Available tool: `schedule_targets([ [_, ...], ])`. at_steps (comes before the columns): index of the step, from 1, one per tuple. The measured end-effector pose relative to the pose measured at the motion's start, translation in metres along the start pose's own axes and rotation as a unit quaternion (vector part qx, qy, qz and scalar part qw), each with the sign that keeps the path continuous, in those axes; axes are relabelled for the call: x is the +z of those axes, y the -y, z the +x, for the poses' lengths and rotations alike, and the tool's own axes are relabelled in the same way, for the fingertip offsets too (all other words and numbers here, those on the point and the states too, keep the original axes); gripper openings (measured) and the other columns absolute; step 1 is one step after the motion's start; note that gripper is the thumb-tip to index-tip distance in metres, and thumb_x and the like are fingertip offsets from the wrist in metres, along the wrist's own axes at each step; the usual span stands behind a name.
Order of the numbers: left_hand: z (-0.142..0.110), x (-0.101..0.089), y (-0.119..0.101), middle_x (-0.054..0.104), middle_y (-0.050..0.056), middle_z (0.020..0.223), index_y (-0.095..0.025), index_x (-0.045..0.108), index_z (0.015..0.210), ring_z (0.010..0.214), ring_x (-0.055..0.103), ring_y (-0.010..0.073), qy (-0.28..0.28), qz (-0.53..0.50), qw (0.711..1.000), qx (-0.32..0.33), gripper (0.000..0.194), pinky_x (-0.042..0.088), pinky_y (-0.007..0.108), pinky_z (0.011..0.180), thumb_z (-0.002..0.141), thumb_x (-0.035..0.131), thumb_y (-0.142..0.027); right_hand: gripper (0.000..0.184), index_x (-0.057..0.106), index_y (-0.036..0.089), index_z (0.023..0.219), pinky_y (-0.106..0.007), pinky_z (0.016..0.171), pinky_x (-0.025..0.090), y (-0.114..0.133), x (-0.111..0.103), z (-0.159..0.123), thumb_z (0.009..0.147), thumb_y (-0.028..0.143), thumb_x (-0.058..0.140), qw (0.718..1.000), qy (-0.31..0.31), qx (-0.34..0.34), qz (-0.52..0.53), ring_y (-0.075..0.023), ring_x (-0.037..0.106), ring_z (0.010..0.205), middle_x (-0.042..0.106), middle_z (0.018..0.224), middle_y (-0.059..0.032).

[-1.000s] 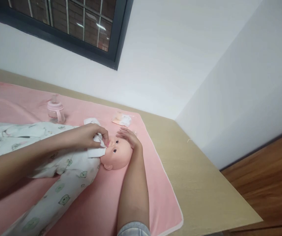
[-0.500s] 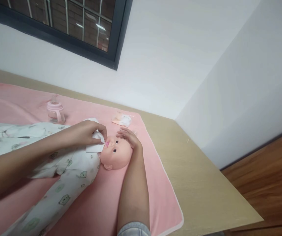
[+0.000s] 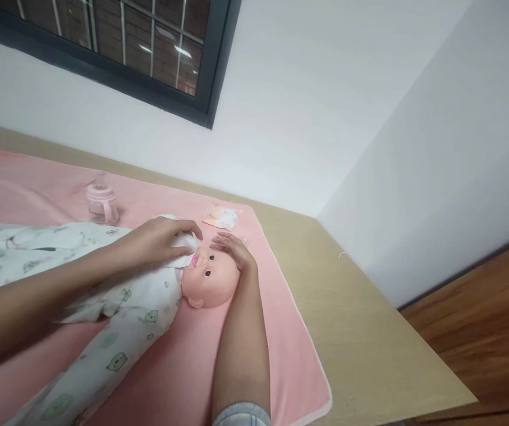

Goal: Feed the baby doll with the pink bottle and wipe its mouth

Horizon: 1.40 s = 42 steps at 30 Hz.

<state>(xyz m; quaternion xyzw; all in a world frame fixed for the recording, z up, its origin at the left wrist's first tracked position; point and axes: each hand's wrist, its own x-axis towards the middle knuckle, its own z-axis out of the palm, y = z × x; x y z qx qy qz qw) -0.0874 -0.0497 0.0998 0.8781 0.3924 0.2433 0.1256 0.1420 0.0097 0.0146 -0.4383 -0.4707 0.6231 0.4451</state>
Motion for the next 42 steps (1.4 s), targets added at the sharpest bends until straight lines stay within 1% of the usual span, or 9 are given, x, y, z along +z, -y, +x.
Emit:
schedule_targets([
  [5,0.001,0.000,-0.003,0.071,0.002,0.100,-0.023,0.067,0.098,0.094,0.064,0.0262,0.001,-0.014,1.000,0.003,0.027,0.044,0.033,0.077,0.077,0.051,-0.021,0.039,0.064,0.021,0.107,-0.037,0.098,0.048,-0.002,-0.002,0.003,0.070,0.028,0.075,1.000,-0.012,0.001,-0.004,-0.0206,0.066,0.099,0.071,0.103,-0.0047],
  [9,0.000,-0.004,-0.004,0.072,0.001,0.097,-0.021,0.068,0.092,0.090,0.064,0.0237,-0.005,-0.069,0.997,0.021,0.020,0.044,0.031,0.076,0.079,0.055,-0.026,0.035,0.064,0.021,0.107,-0.036,0.094,0.050,-0.006,-0.006,0.008,0.073,0.027,0.072,0.999,-0.035,-0.002,-0.023,-0.0187,0.067,0.088,0.071,0.093,-0.0032],
  [13,-0.002,-0.002,-0.008,0.072,-0.002,0.093,-0.021,0.069,0.090,0.086,0.065,0.0211,0.008,-0.113,0.993,0.044,0.017,0.044,0.028,0.073,0.078,0.058,-0.027,0.036,0.063,0.020,0.109,-0.037,0.093,0.051,-0.006,-0.007,0.008,0.075,0.027,0.070,0.999,-0.026,-0.008,-0.033,-0.0196,0.068,0.090,0.071,0.095,-0.0045],
  [17,-0.004,0.004,-0.012,0.072,-0.002,0.093,-0.021,0.069,0.087,0.088,0.066,0.0216,0.020,-0.123,0.992,0.036,0.016,0.045,0.028,0.074,0.077,0.058,-0.027,0.036,0.063,0.019,0.110,-0.037,0.094,0.051,-0.006,-0.007,0.007,0.076,0.026,0.070,0.998,-0.031,-0.013,-0.049,-0.0194,0.068,0.091,0.071,0.098,-0.0058],
  [25,-0.002,0.006,-0.013,0.071,0.003,0.090,-0.018,0.067,0.085,0.087,0.065,0.0245,-0.018,-0.084,0.996,0.017,0.015,0.044,0.032,0.074,0.077,0.056,-0.025,0.033,0.063,0.019,0.108,-0.035,0.095,0.050,-0.010,-0.011,0.012,0.077,0.026,0.069,0.999,-0.014,-0.023,-0.026,-0.0182,0.067,0.093,0.071,0.096,-0.0050],
  [31,-0.003,0.009,-0.014,0.069,0.003,0.101,-0.020,0.062,0.102,0.093,0.063,0.0251,-0.035,-0.066,0.997,-0.006,0.025,0.044,0.032,0.076,0.078,0.055,-0.023,0.037,0.064,0.020,0.107,-0.036,0.094,0.051,-0.006,-0.009,0.011,0.073,0.027,0.073,0.999,-0.009,-0.005,-0.033,-0.0186,0.068,0.090,0.071,0.096,-0.0042],
  [35,-0.004,0.009,-0.010,0.067,0.004,0.093,-0.020,0.051,0.117,0.087,0.062,0.0264,-0.046,-0.049,0.998,-0.018,0.038,0.044,0.031,0.069,0.080,0.052,-0.023,0.041,0.063,0.021,0.109,-0.038,0.096,0.050,-0.007,-0.009,0.011,0.070,0.029,0.076,1.000,-0.019,-0.012,-0.022,-0.0194,0.068,0.092,0.071,0.096,-0.0043],
  [39,-0.003,0.001,-0.002,0.066,0.003,0.093,-0.022,0.049,0.119,0.086,0.063,0.0260,-0.062,-0.066,0.996,-0.022,0.037,0.044,0.031,0.070,0.082,0.048,-0.026,0.042,0.063,0.022,0.107,-0.041,0.100,0.048,0.000,-0.012,0.008,0.070,0.035,0.077,1.000,0.018,-0.024,-0.007,-0.0215,0.066,0.101,0.069,0.108,-0.0067],
  [42,-0.001,-0.009,0.003,0.065,0.004,0.099,-0.022,0.052,0.114,0.089,0.062,0.0256,-0.081,-0.083,0.993,-0.028,0.035,0.044,0.032,0.074,0.080,0.051,-0.030,0.036,0.064,0.025,0.099,-0.042,0.101,0.047,0.016,-0.013,0.003,0.070,0.042,0.076,0.998,0.045,-0.051,-0.006,-0.0223,0.063,0.109,0.065,0.121,-0.0054],
])
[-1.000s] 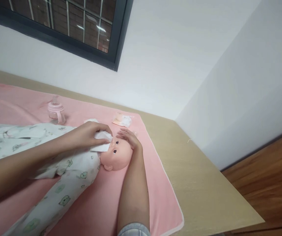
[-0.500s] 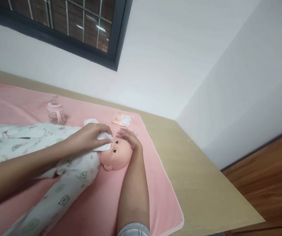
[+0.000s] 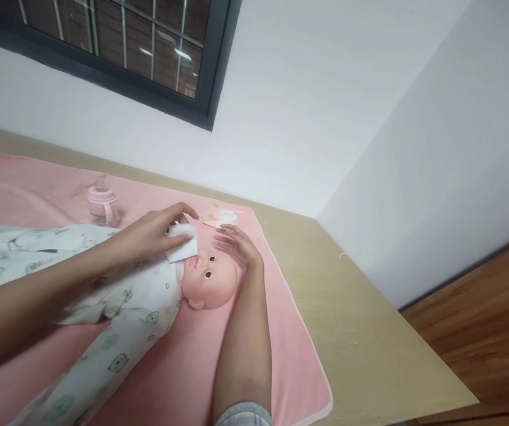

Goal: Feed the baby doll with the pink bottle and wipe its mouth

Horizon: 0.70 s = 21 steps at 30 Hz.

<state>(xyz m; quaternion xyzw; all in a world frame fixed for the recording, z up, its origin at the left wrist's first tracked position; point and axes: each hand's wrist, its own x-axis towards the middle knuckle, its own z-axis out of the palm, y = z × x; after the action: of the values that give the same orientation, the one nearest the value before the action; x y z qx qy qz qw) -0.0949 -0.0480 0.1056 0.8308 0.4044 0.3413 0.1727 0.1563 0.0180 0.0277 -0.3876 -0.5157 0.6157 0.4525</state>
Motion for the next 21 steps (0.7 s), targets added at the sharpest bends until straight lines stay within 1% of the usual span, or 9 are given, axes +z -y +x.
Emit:
schedule_targets([
  [3,0.003,-0.010,0.002,0.064,0.004,0.096,-0.021,0.055,0.110,0.090,0.062,0.0255,-0.014,-0.007,1.000,-0.009,0.035,0.044,0.031,0.074,0.077,0.054,-0.034,0.034,0.067,0.024,0.093,-0.042,0.103,0.045,0.027,0.005,-0.008,0.070,0.049,0.075,0.998,0.033,-0.024,-0.039,-0.0230,0.060,0.116,0.062,0.128,-0.0053],
  [6,0.004,-0.017,0.003,0.064,0.004,0.095,-0.020,0.057,0.110,0.091,0.061,0.0252,-0.027,-0.017,0.999,-0.020,0.038,0.044,0.031,0.074,0.076,0.056,-0.038,0.038,0.070,0.023,0.097,-0.044,0.104,0.044,0.059,0.020,-0.020,0.071,0.051,0.074,0.986,0.111,-0.030,-0.124,-0.0252,0.057,0.119,0.059,0.132,-0.0070],
  [8,0.004,-0.021,0.003,0.065,0.004,0.094,-0.020,0.057,0.108,0.088,0.061,0.0248,-0.038,-0.022,0.999,-0.025,0.038,0.044,0.032,0.074,0.076,0.057,-0.040,0.037,0.072,0.023,0.101,-0.045,0.106,0.042,0.080,0.036,-0.030,0.075,0.049,0.071,0.965,0.166,-0.040,-0.200,-0.0257,0.054,0.123,0.058,0.134,-0.0056],
  [11,0.005,-0.025,0.005,0.066,0.003,0.090,-0.019,0.059,0.105,0.082,0.061,0.0235,-0.045,-0.038,0.998,-0.015,0.036,0.044,0.032,0.073,0.076,0.058,-0.041,0.031,0.072,0.027,0.107,-0.045,0.110,0.039,0.102,0.062,-0.042,0.081,0.043,0.066,0.923,0.207,-0.061,-0.319,-0.0248,0.048,0.130,0.059,0.133,-0.0009],
  [13,0.006,-0.025,0.006,0.067,0.003,0.086,-0.019,0.059,0.104,0.080,0.062,0.0227,-0.047,-0.052,0.998,-0.009,0.035,0.045,0.033,0.073,0.076,0.058,-0.040,0.029,0.070,0.030,0.110,-0.043,0.110,0.038,0.109,0.078,-0.048,0.084,0.038,0.063,0.899,0.214,-0.073,-0.374,-0.0237,0.048,0.130,0.061,0.129,0.0015],
  [15,0.006,-0.025,0.007,0.067,0.003,0.083,-0.018,0.059,0.103,0.079,0.062,0.0226,-0.046,-0.063,0.997,-0.006,0.034,0.046,0.033,0.073,0.077,0.059,-0.039,0.029,0.070,0.030,0.112,-0.042,0.108,0.040,0.112,0.088,-0.051,0.085,0.036,0.060,0.889,0.203,-0.083,-0.403,-0.0230,0.051,0.126,0.063,0.125,0.0021],
  [18,0.007,-0.029,0.009,0.068,0.005,0.093,-0.018,0.059,0.106,0.087,0.064,0.0230,-0.050,-0.086,0.995,-0.001,0.037,0.048,0.033,0.074,0.077,0.061,-0.040,0.026,0.072,0.027,0.107,-0.039,0.101,0.045,0.112,0.093,-0.051,0.086,0.034,0.060,0.896,0.164,-0.087,-0.404,-0.0218,0.058,0.114,0.068,0.115,-0.0001],
  [21,0.008,-0.042,0.012,0.068,0.007,0.101,-0.017,0.059,0.109,0.094,0.064,0.0230,-0.081,-0.101,0.992,-0.008,0.041,0.050,0.033,0.080,0.077,0.064,-0.042,0.023,0.074,0.022,0.100,-0.036,0.097,0.047,0.107,0.082,-0.044,0.085,0.031,0.061,0.915,0.107,-0.089,-0.379,-0.0200,0.061,0.106,0.070,0.108,-0.0023],
])
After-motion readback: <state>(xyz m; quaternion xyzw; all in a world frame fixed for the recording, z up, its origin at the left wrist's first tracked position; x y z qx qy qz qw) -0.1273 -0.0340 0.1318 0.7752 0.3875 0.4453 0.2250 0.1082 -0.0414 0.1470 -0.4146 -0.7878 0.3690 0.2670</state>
